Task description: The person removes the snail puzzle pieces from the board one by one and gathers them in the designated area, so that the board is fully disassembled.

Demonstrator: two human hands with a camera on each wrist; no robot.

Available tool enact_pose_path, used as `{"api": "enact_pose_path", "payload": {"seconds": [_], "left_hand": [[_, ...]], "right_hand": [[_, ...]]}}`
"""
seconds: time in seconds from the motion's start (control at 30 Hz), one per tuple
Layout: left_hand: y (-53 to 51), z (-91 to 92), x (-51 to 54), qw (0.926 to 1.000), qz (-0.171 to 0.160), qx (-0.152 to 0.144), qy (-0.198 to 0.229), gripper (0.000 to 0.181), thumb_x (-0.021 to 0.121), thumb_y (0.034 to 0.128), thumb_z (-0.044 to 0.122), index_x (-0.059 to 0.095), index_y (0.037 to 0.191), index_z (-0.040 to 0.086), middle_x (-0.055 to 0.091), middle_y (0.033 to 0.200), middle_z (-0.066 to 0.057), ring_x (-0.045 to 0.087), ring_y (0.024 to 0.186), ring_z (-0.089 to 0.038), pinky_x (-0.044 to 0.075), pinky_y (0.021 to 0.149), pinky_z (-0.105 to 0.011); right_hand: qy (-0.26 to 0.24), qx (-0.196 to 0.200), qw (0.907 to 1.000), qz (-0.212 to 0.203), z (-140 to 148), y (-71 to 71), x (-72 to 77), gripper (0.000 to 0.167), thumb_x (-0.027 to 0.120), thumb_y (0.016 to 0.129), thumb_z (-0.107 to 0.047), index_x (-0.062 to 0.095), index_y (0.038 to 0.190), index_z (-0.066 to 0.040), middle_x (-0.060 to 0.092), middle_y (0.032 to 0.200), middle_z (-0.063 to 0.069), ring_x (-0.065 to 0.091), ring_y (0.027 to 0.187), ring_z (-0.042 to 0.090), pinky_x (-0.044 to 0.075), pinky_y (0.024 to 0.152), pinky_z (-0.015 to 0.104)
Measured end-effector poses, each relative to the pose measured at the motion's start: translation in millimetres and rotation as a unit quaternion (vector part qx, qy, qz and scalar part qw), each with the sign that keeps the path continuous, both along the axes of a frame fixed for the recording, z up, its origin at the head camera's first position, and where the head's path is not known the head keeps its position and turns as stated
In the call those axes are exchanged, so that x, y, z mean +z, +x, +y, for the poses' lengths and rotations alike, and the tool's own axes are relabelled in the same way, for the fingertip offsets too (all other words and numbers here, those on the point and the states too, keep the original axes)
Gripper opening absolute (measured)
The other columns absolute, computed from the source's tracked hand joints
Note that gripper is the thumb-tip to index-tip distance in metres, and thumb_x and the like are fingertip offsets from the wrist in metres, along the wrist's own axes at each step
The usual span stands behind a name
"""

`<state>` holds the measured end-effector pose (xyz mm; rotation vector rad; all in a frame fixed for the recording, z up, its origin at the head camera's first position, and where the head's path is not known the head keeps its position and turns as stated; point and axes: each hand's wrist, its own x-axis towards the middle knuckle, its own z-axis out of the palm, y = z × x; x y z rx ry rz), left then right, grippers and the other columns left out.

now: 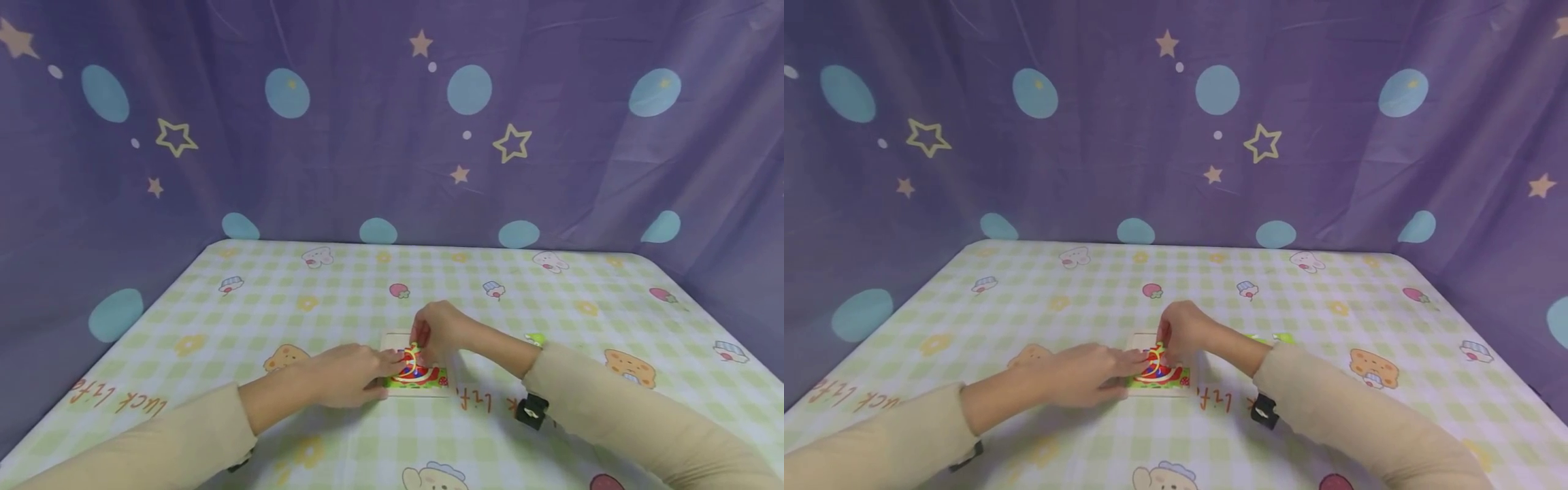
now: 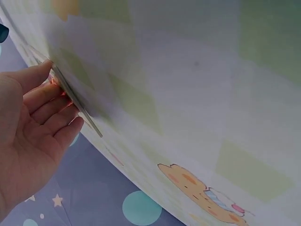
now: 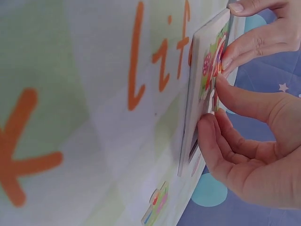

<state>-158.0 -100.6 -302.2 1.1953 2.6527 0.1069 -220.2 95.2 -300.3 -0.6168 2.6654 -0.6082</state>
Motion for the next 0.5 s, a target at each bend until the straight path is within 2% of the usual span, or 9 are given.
{"api": "enact_pose_path", "payload": {"seconds": [0.23,0.5], "left_hand": [[0.8,-1.1,-0.4,1.0,-0.001,0.003,0.005,0.046,0.062,0.0937,0.026,0.054,0.137,0.011,0.049,0.145,-0.007,0.051,0.132,-0.021,0.049,0.104,-0.04],[0.5,-2.9,-0.6,0.9998,-0.002,0.0,0.02,0.044,0.063,0.0933,0.025,0.057,0.135,0.011,0.051,0.143,-0.006,0.049,0.134,-0.019,0.049,0.104,-0.039]], "right_hand": [[-0.015,-0.02,0.9992,-0.031,-0.6,-0.5,3.0,0.026,0.085,0.068,-0.005,0.065,0.083,-0.012,0.064,0.08,0.001,0.057,0.072,0.012,0.049,0.064,0.021],[-0.037,-0.028,0.9978,-0.047,2.4,-0.8,-0.1,0.024,0.084,0.068,-0.003,0.07,0.085,-0.011,0.064,0.076,0.0,0.055,0.07,0.01,0.046,0.06,0.018]]}}
